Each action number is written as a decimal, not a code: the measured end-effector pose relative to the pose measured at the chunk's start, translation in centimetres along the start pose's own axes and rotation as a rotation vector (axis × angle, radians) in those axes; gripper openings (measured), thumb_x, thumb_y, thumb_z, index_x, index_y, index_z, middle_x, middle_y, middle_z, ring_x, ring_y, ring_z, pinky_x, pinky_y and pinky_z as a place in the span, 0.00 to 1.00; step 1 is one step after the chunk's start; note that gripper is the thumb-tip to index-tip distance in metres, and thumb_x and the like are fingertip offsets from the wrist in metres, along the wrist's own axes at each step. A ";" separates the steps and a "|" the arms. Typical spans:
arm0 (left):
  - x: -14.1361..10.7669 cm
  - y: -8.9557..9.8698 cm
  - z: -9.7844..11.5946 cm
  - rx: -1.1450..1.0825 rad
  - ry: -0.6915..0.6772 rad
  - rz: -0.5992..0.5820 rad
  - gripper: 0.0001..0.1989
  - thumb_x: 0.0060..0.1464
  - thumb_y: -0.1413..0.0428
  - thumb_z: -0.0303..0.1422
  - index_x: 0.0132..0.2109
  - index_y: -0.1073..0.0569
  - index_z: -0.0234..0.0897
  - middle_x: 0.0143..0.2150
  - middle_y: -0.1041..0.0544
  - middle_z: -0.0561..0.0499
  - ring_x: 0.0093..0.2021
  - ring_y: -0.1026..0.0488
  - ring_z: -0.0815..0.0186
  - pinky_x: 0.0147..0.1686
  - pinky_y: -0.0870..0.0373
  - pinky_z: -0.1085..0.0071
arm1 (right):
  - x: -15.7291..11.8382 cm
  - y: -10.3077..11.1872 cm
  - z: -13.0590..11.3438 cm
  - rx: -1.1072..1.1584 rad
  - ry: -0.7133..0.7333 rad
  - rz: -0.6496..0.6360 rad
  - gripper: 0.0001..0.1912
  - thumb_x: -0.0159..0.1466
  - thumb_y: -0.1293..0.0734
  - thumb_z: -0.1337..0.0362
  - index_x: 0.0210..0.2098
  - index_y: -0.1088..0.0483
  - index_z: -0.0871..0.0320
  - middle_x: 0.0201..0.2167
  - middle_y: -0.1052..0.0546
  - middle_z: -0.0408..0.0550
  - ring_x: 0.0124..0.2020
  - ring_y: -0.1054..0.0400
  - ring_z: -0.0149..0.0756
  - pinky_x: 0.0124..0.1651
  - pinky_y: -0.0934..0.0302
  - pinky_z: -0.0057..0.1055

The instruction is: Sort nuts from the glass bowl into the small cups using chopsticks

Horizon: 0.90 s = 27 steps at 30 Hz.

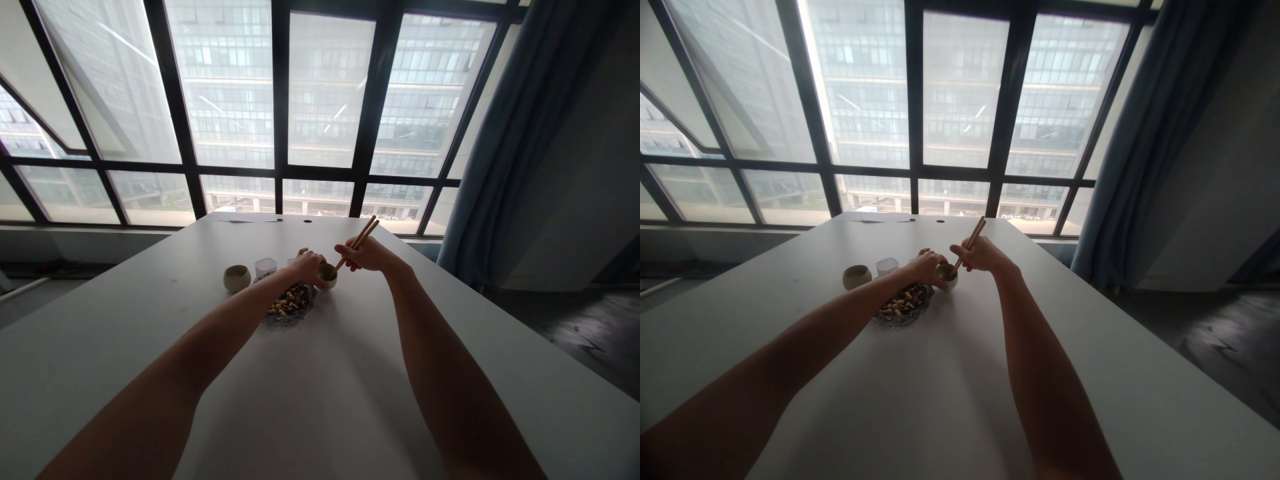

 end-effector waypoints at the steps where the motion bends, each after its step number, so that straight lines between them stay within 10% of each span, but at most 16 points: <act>1: 0.0 -0.1 -0.2 0.017 0.026 -0.010 0.41 0.33 0.33 0.57 0.52 0.23 0.37 0.49 0.21 0.41 0.56 0.28 0.45 0.64 0.44 0.53 | 0.1 -0.1 0.1 0.009 0.003 -0.003 0.23 0.62 0.27 0.48 0.22 0.28 0.60 0.17 0.23 0.48 0.17 0.28 0.31 0.20 0.35 0.23; 15: -0.9 0.5 -0.8 -0.001 0.101 -0.119 0.41 0.46 0.38 0.54 0.63 0.31 0.37 0.62 0.27 0.37 0.66 0.37 0.45 0.68 0.58 0.44 | 0.1 1.3 -0.1 0.191 0.083 0.270 0.28 0.63 0.32 0.41 0.25 0.28 0.61 0.17 0.24 0.48 0.15 0.32 0.28 0.18 0.37 0.22; 21: -7.1 4.9 -3.5 -0.067 0.070 0.171 0.31 0.56 0.44 0.51 0.61 0.30 0.39 0.63 0.27 0.42 0.65 0.35 0.49 0.68 0.52 0.49 | 0.3 -1.0 -3.0 0.296 0.175 0.099 0.29 0.62 0.32 0.39 0.25 0.28 0.61 0.16 0.25 0.47 0.15 0.32 0.28 0.18 0.37 0.22; 27: -14.1 5.6 -6.1 -0.109 0.114 0.224 0.19 0.57 0.43 0.43 0.54 0.24 0.43 0.59 0.24 0.46 0.61 0.30 0.52 0.68 0.47 0.50 | 1.0 -4.9 -3.5 0.360 0.111 -0.073 0.24 0.64 0.31 0.46 0.23 0.28 0.60 0.14 0.26 0.45 0.15 0.32 0.28 0.18 0.37 0.22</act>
Point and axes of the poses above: each hand's wrist, its own x-axis towards the middle knuckle, its own y-axis out of the back of the hand, z = x × y, the point moved 6 cm from there along x, towards the middle knuckle
